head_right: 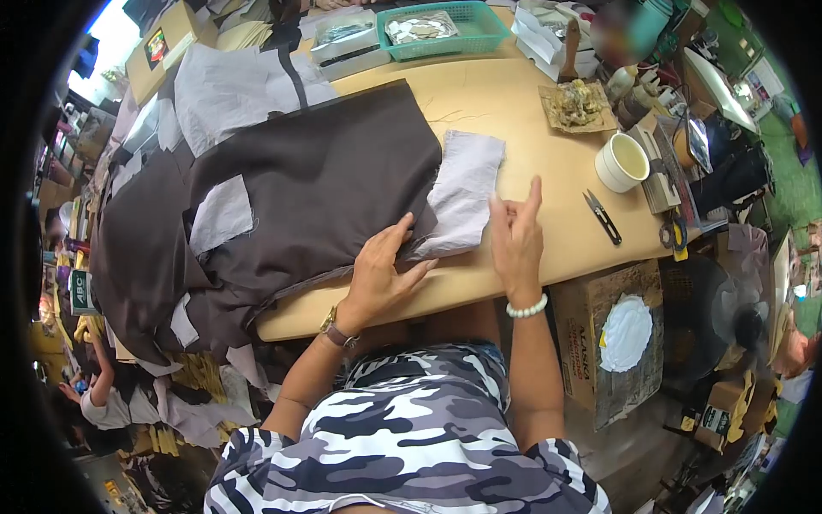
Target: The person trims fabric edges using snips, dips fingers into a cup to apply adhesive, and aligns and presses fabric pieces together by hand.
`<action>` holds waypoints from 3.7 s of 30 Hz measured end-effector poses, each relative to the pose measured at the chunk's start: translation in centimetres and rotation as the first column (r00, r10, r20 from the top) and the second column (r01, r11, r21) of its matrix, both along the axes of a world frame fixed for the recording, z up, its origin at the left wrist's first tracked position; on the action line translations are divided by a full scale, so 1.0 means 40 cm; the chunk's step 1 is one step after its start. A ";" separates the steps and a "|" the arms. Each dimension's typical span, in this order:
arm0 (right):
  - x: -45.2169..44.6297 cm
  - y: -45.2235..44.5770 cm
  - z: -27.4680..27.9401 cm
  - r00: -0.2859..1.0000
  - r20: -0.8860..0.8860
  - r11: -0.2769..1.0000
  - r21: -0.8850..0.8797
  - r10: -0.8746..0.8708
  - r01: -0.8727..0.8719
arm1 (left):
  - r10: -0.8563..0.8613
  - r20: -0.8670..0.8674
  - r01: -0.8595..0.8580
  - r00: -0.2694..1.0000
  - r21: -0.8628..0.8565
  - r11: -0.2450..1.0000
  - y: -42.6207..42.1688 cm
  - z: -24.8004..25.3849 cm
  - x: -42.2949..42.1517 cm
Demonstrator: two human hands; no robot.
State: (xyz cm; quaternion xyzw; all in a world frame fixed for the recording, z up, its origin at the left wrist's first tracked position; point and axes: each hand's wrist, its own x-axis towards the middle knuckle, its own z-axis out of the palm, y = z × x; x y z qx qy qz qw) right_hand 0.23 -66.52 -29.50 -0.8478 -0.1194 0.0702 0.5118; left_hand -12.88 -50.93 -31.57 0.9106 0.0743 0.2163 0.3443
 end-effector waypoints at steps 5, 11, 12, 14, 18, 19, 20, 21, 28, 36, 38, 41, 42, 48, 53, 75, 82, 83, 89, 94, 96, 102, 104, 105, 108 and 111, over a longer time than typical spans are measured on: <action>0.121 0.088 -0.032 0.997 0.044 0.993 -0.099 0.061 -0.057 | 0.048 0.005 -0.048 0.999 -0.031 0.998 -0.007 -0.025 0.011; 0.237 0.176 -0.022 0.979 -0.056 0.687 0.720 0.195 -0.095 | 0.163 0.242 -0.173 0.957 0.018 0.985 -0.026 0.024 0.002; 0.247 0.176 0.013 0.969 0.005 0.590 0.793 0.245 -0.154 | 0.165 0.250 -0.163 0.954 -0.030 0.986 -0.031 0.049 -0.004; 0.213 0.153 0.147 0.919 0.216 0.433 0.830 0.330 -0.351 | 0.167 0.261 -0.138 0.951 -0.126 0.982 -0.044 0.087 -0.051; 0.131 0.058 0.312 0.899 0.291 0.378 0.832 0.327 -0.406 | -0.345 0.002 0.205 0.939 -0.807 0.554 -0.050 0.102 -0.088; 0.099 0.042 0.330 0.923 0.280 0.366 0.856 0.265 -0.365 | -0.356 0.000 0.130 0.935 -0.931 0.341 -0.070 0.081 -0.078; 0.081 0.014 0.316 0.899 0.325 0.294 0.864 0.292 -0.408 | -0.283 0.065 0.087 0.957 -0.994 0.065 -0.076 0.080 -0.070; 0.064 -0.014 0.303 0.872 0.371 0.218 0.867 0.319 -0.448 | -0.194 0.106 0.062 0.975 -0.974 -0.220 -0.077 0.082 -0.058; -0.022 -0.213 0.188 0.678 0.433 0.151 0.768 0.593 -0.622 | 0.432 0.223 0.342 0.874 -0.914 -0.219 0.099 0.063 -0.045; -0.011 -0.106 0.205 0.699 0.382 0.562 0.418 0.604 -0.714 | 0.211 0.578 0.394 0.788 -0.737 0.549 0.388 0.363 0.146; 0.020 -0.051 0.239 0.682 0.550 0.681 0.254 0.482 -0.687 | 0.179 0.586 0.409 0.790 -0.722 0.558 0.506 0.451 0.209; 0.072 -0.001 0.254 0.624 0.712 0.739 0.223 0.322 -0.636 | 0.060 0.707 0.227 0.705 -0.304 0.925 0.478 0.549 0.299; 0.085 0.001 0.242 0.637 0.707 0.766 0.214 0.307 -0.607 | 0.096 0.705 0.513 0.703 -0.596 0.618 0.425 0.579 0.330; 0.102 -0.054 0.021 0.762 0.465 0.875 -0.060 0.451 -0.481 | 0.029 -0.145 -0.141 0.989 -0.866 0.479 0.389 0.215 0.435; 0.047 -0.123 -0.073 0.821 0.340 0.883 -0.074 0.459 -0.463 | -0.206 -0.349 0.004 0.914 -0.500 0.866 0.120 0.012 0.237; -0.050 -0.157 0.015 0.979 -0.045 0.966 0.172 0.201 -0.191 | 0.071 -0.132 -0.108 0.989 -0.302 0.947 -0.119 -0.008 0.020; -0.077 -0.109 -0.033 0.956 0.125 0.953 0.115 0.265 -0.279 | 0.057 -0.205 -0.091 0.977 -0.164 0.982 -0.110 0.004 0.059; -0.067 -0.103 -0.042 0.953 0.149 0.959 0.067 0.262 -0.274 | 0.057 -0.169 -0.075 0.984 -0.106 0.991 -0.115 -0.003 0.068; -0.047 -0.083 -0.071 0.928 0.274 0.965 -0.142 0.253 -0.221 | 0.125 -0.155 -0.121 0.980 0.034 0.992 -0.119 -0.014 0.067; -0.044 -0.095 -0.084 0.936 0.225 0.961 -0.004 0.271 -0.277 | 0.054 -0.196 -0.077 0.979 -0.113 0.991 -0.099 0.003 0.028; -0.044 -0.103 -0.078 0.936 0.191 0.952 0.009 0.297 -0.305 | 0.040 -0.204 -0.070 0.978 -0.141 0.988 -0.100 0.005 0.021; -0.073 -0.121 -0.029 0.832 0.355 0.904 -0.174 0.427 -0.390 | 0.041 -0.185 -0.099 0.982 -0.315 0.944 -0.092 0.000 0.021; -0.079 -0.119 -0.022 0.781 0.428 0.891 -0.225 0.454 -0.394 | 0.020 -0.199 -0.103 0.980 -0.412 0.905 -0.080 0.010 0.022; -0.080 -0.118 -0.020 0.751 0.468 0.885 -0.248 0.466 -0.394 | 0.006 -0.227 -0.109 0.974 -0.445 0.889 -0.075 0.012 0.023; -0.080 -0.110 -0.026 0.641 0.578 0.863 -0.337 0.506 -0.377 | -0.026 -0.287 -0.135 0.958 -0.528 0.838 -0.062 0.012 0.026; -0.082 -0.107 -0.028 0.575 0.614 0.841 -0.404 0.541 -0.360 | -0.019 -0.269 -0.135 0.963 -0.541 0.830 -0.060 0.009 0.024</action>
